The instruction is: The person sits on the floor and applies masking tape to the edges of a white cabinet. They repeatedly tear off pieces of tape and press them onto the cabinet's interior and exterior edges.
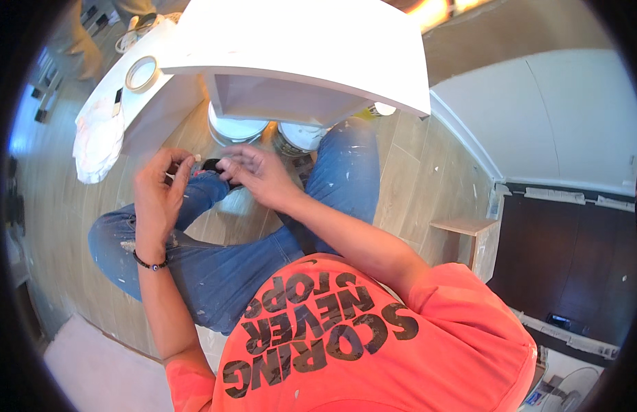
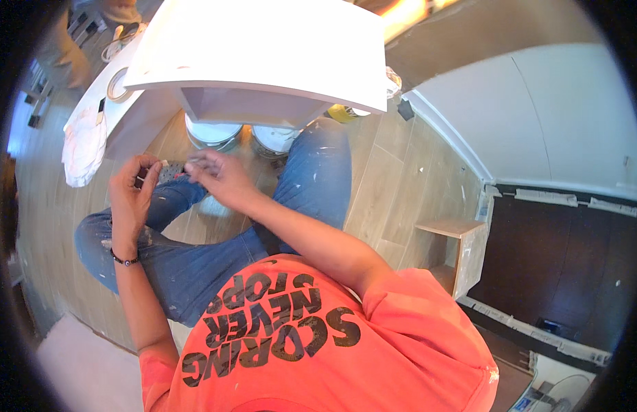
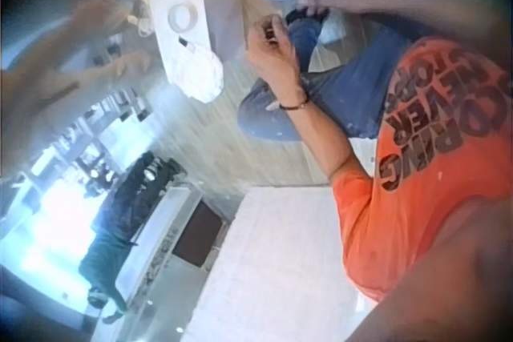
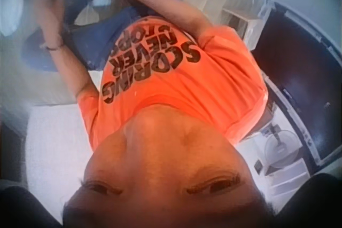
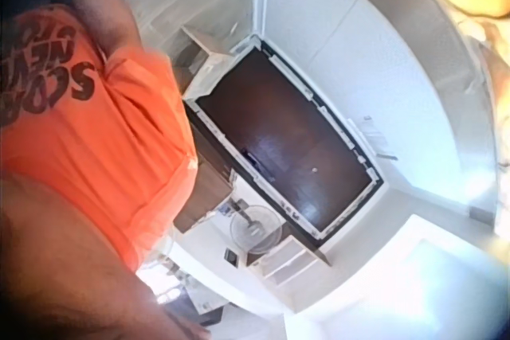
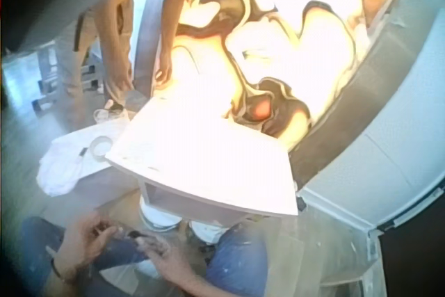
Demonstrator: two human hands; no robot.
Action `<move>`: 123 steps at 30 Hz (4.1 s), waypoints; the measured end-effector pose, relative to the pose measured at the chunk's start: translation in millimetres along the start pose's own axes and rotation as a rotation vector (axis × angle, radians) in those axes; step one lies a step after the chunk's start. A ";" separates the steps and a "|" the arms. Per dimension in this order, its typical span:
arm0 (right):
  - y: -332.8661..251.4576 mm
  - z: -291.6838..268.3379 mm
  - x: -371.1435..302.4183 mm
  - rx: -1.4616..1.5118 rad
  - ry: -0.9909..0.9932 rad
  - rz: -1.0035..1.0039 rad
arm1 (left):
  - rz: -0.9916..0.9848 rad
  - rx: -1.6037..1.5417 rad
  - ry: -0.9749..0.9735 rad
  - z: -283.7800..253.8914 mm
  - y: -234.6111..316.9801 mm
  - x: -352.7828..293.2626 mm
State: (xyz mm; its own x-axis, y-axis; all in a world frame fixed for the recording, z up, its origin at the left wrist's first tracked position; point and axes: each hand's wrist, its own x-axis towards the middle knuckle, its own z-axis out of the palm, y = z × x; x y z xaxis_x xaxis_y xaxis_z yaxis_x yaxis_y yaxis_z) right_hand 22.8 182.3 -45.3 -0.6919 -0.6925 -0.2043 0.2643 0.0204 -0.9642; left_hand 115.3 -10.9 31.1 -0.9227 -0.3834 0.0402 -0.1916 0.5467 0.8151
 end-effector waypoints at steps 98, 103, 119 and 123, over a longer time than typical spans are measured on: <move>-112.7 -195.9 -50.8 0.512 0.620 -0.359 | 0.119 -0.155 0.163 -88.4 47.0 124.5; -151.9 -209.1 -28.8 0.646 0.362 -0.270 | -0.146 -0.565 -0.152 -58.7 42.8 185.5; -253.8 -178.8 -11.5 0.298 0.398 -0.395 | -0.018 -0.983 -0.197 -51.6 17.2 170.7; -294.7 -168.1 -10.7 0.154 0.392 -0.431 | -0.120 -1.096 -0.182 -27.7 13.1 162.3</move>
State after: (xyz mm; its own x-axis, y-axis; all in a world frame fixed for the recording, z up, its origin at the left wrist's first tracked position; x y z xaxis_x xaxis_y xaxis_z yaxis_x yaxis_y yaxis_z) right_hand -160.6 304.9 212.7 -0.9466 -0.2973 0.1246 -0.0213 -0.3280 -0.9444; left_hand -27.7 -86.6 64.3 -0.9703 -0.2262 -0.0853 0.0329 -0.4731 0.8804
